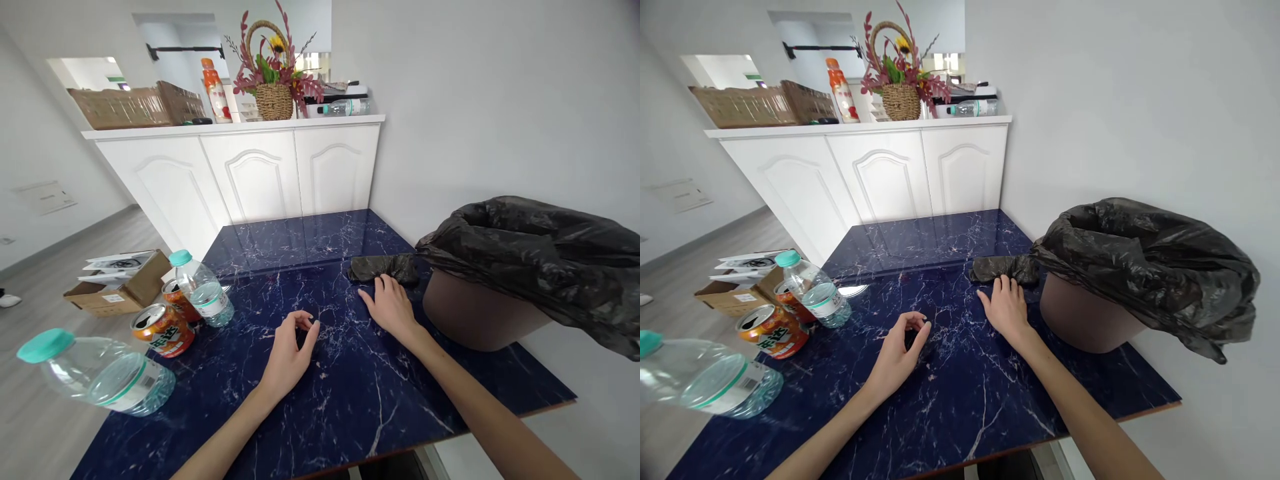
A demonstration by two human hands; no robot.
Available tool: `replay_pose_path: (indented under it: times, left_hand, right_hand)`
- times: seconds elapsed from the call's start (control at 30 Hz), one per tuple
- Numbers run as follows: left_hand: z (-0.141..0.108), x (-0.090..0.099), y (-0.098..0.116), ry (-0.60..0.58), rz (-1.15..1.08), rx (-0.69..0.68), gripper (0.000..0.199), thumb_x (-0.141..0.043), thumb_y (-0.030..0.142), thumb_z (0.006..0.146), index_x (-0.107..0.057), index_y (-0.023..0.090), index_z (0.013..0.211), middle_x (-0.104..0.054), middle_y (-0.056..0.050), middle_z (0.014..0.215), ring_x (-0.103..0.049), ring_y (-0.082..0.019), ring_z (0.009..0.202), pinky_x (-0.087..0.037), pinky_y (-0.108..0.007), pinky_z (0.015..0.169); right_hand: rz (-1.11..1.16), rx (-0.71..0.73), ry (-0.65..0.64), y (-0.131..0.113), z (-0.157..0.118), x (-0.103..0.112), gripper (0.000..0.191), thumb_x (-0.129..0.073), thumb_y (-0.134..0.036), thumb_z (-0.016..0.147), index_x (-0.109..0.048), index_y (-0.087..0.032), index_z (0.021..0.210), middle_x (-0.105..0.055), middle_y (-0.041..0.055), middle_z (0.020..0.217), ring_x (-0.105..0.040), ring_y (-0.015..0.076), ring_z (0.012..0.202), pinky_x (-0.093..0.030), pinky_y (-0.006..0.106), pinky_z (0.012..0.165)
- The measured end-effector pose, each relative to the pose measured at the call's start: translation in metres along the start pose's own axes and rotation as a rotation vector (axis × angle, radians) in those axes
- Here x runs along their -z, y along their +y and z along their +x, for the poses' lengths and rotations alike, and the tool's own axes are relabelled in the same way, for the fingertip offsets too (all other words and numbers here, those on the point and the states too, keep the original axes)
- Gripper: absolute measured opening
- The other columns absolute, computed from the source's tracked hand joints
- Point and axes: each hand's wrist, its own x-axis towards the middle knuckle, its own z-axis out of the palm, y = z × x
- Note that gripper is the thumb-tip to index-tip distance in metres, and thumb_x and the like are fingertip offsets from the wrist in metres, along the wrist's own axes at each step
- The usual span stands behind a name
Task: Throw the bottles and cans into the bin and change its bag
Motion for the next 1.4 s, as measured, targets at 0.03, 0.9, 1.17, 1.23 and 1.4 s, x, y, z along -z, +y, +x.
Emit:
replay_pose_path:
  times: [0.03, 0.9, 1.17, 1.23, 1.4]
  left_hand:
    - [0.0, 0.0, -0.001, -0.007, 0.005, -0.001, 0.034, -0.054, 0.055, 0.106, -0.059, 0.024, 0.118, -0.071, -0.007, 0.107, -0.069, -0.025, 0.103, -0.051, -0.044, 0.098]
    - [0.003, 0.006, -0.017, -0.034, 0.274, -0.154, 0.04, -0.057, 0.043, 0.105, -0.054, 0.024, 0.14, -0.067, -0.014, 0.138, -0.064, -0.032, 0.132, -0.052, -0.055, 0.112]
    - [0.051, 0.029, -0.044, -0.194, 0.429, -0.283, 0.057, -0.056, 0.048, 0.105, -0.05, 0.02, 0.154, -0.056, -0.018, 0.16, -0.045, -0.033, 0.156, -0.035, -0.058, 0.13]
    - [0.052, 0.031, -0.046, -0.191, 0.427, -0.292, 0.05, -0.054, 0.045, 0.106, -0.054, 0.022, 0.151, -0.055, -0.015, 0.162, -0.043, -0.03, 0.158, -0.033, -0.057, 0.131]
    - [0.042, 0.033, -0.048, -0.234, 0.451, -0.324, 0.049, -0.051, 0.043, 0.109, -0.051, 0.026, 0.154, -0.047, -0.01, 0.168, -0.036, -0.028, 0.161, -0.03, -0.055, 0.134]
  right_hand:
    - [0.004, -0.032, 0.003, 0.004, 0.007, -0.003, 0.071, -0.041, -0.055, 0.108, -0.053, 0.002, 0.149, -0.049, 0.0301, 0.157, -0.041, 0.0465, 0.15, -0.034, 0.055, 0.122]
    - [0.37, 0.219, 0.031, -0.008, 0.001, 0.004, 0.068, -0.04, -0.049, 0.108, -0.042, -0.01, 0.164, -0.02, 0.0185, 0.179, -0.017, 0.0317, 0.167, -0.033, 0.051, 0.13]
    - [0.534, 0.342, -0.162, -0.021, -0.008, 0.016, 0.049, -0.043, -0.045, 0.11, -0.064, -0.022, 0.147, -0.045, 0.0113, 0.17, -0.046, 0.027, 0.155, -0.04, 0.046, 0.126]
    - [0.498, 0.35, -0.175, -0.023, -0.008, 0.016, 0.049, -0.045, -0.043, 0.109, -0.062, -0.021, 0.15, -0.048, 0.012, 0.168, -0.043, 0.028, 0.157, -0.038, 0.05, 0.128]
    - [0.462, 0.381, -0.178, -0.025, -0.008, 0.014, 0.05, -0.044, -0.042, 0.11, -0.061, -0.018, 0.151, -0.049, 0.0121, 0.167, -0.042, 0.0271, 0.157, -0.035, 0.05, 0.13]
